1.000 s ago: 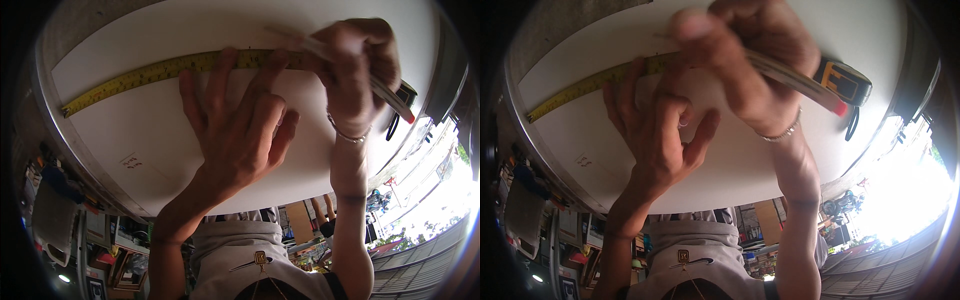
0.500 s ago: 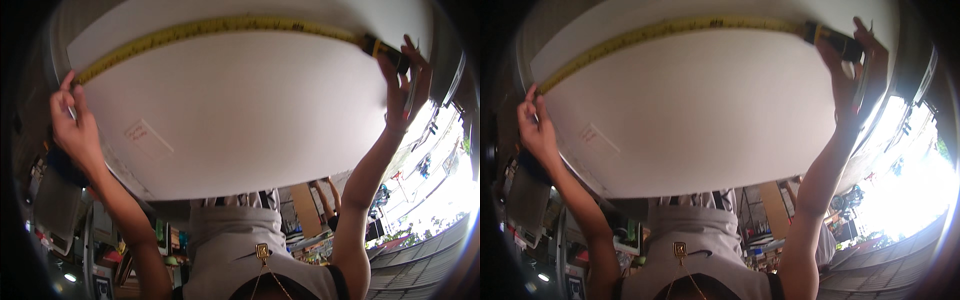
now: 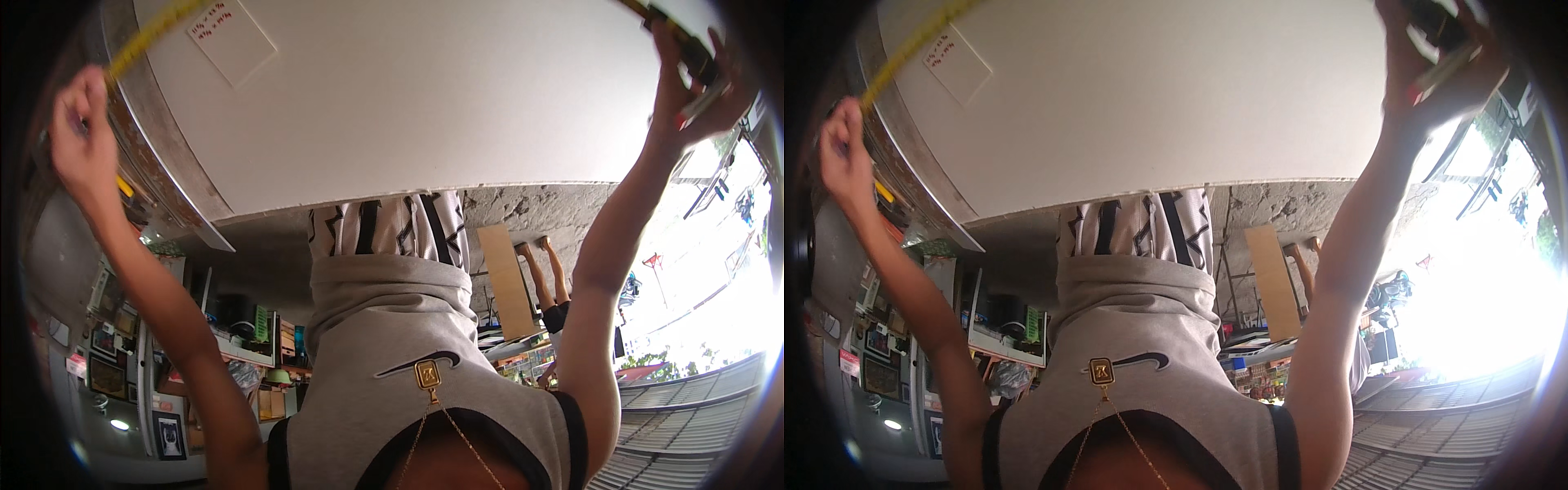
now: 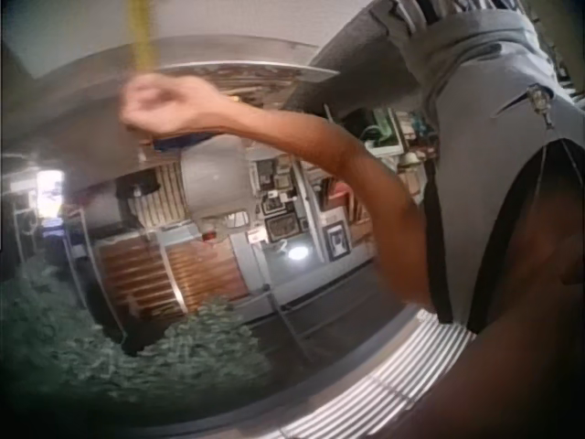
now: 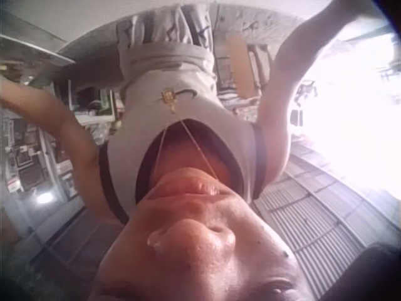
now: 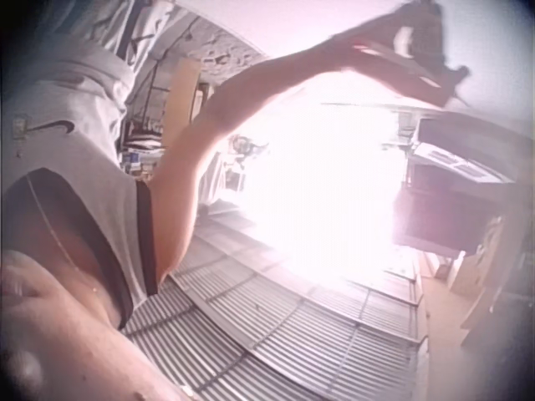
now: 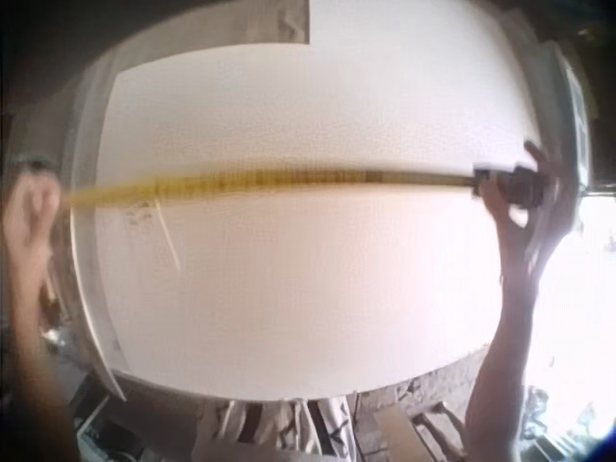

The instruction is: The person carries a large white board into a workshop, places it on a workbench, and uses a tape measure and marker to measure and mark dimensions on the board. The person repeatedly measures different edges and marks points along the board's surface.

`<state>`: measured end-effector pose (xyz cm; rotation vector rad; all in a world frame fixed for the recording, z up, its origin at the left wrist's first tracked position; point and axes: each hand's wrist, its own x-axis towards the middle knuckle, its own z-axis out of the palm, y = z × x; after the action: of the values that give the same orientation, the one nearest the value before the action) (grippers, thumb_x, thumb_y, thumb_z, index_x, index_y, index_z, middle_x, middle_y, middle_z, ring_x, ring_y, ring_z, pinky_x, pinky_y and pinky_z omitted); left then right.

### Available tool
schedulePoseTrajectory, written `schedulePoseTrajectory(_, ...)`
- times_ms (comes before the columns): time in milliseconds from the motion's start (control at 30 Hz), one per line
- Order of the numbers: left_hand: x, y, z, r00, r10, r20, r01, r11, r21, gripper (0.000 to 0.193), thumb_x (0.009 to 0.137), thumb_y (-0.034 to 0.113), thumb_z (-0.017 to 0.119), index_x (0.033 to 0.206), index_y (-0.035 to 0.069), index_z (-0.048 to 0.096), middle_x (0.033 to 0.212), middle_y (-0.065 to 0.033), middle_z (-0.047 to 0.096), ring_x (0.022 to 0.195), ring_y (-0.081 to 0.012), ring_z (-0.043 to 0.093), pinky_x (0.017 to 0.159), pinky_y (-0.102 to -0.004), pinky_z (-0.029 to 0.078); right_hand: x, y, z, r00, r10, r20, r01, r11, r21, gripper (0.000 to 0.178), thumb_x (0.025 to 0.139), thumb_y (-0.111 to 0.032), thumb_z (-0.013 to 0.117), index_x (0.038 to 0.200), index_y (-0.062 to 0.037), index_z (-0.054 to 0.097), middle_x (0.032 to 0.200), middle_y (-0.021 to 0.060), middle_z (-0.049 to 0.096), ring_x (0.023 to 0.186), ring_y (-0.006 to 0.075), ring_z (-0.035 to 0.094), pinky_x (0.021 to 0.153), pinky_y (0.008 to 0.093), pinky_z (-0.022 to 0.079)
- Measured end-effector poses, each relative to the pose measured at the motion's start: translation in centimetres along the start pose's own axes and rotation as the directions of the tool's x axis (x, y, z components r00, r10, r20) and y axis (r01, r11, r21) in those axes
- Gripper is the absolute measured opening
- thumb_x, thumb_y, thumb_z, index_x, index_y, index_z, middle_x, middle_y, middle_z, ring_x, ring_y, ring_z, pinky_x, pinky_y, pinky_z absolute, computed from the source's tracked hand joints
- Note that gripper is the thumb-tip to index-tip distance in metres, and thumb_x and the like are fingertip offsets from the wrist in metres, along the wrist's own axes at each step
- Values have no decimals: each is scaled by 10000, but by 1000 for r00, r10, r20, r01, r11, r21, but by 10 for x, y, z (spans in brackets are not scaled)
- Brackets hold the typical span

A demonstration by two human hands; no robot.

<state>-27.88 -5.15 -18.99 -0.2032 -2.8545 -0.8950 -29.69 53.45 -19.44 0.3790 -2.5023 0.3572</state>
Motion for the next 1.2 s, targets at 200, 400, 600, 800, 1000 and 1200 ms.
schedulePoseTrajectory(200, -155, 48, 21, 934, -306, 186, 313, 950, -11, 168, 902, -16, 532, 827, 45, 394, 934, -96, 618, 829, -175, 570, 736, -294, 477, -107, -125, -45, 914, 318, 253, -327, 945, -6, 636, 624, -162, 877, 1079, -68, 442, 1157, 194, 600, 960, 255, 648, 774, 328, 590)
schedulePoseTrajectory(400, -177, 48, 52, 971, -217, 101, 200, 967, 155, 177, 893, -22, 552, 813, 42, 408, 899, -116, 640, 747, -225, 588, 687, -291, 482, -171, -135, -36, 910, 353, 216, -368, 930, 29, 576, 622, -152, 865, 1024, -87, 458, 1158, 179, 613, 981, 280, 642, 844, 345, 552)
schedulePoseTrajectory(600, -184, 40, 63, 991, -126, 48, 117, 980, 160, 215, 872, -33, 587, 786, 40, 404, 875, -112, 656, 700, -204, 577, 649, -274, 478, -181, -144, -34, 883, 406, 236, -429, 902, 52, 565, 623, -137, 856, 1021, -97, 456, 1163, 186, 605, 985, 287, 636, 829, 344, 556)
schedulePoseTrajectory(800, -184, 43, 69, 995, -99, 26, 95, 987, 127, 257, 868, -20, 615, 754, 37, 392, 867, -111, 666, 684, -166, 569, 626, -256, 470, -181, -152, -29, 856, 455, 244, -473, 881, 19, 587, 638, -164, 871, 1028, -98, 437, 1169, 192, 596, 1021, 259, 603, 859, 348, 531)
schedulePoseTrajectory(1000, -183, 47, 71, 995, -98, 19, 93, 980, 178, 261, 868, -11, 624, 751, 39, 396, 870, -112, 674, 667, -159, 568, 602, -248, 466, -185, -145, -25, 891, 416, 183, -427, 904, 20, 555, 628, -215, 881, 973, -89, 465, 1149, 174, 604, 923, 255, 640, 746, 310, 559)
schedulePoseTrajectory(1200, -183, 47, 72, 995, -97, 4, 94, 974, 204, 264, 864, 9, 639, 751, 47, 404, 869, -101, 690, 662, -157, 583, 587, -253, 470, -181, -149, -24, 848, 482, 220, -498, 867, 21, 591, 630, -233, 887, 1007, -102, 451, 1134, 172, 615, 1007, 255, 609, 858, 346, 520)
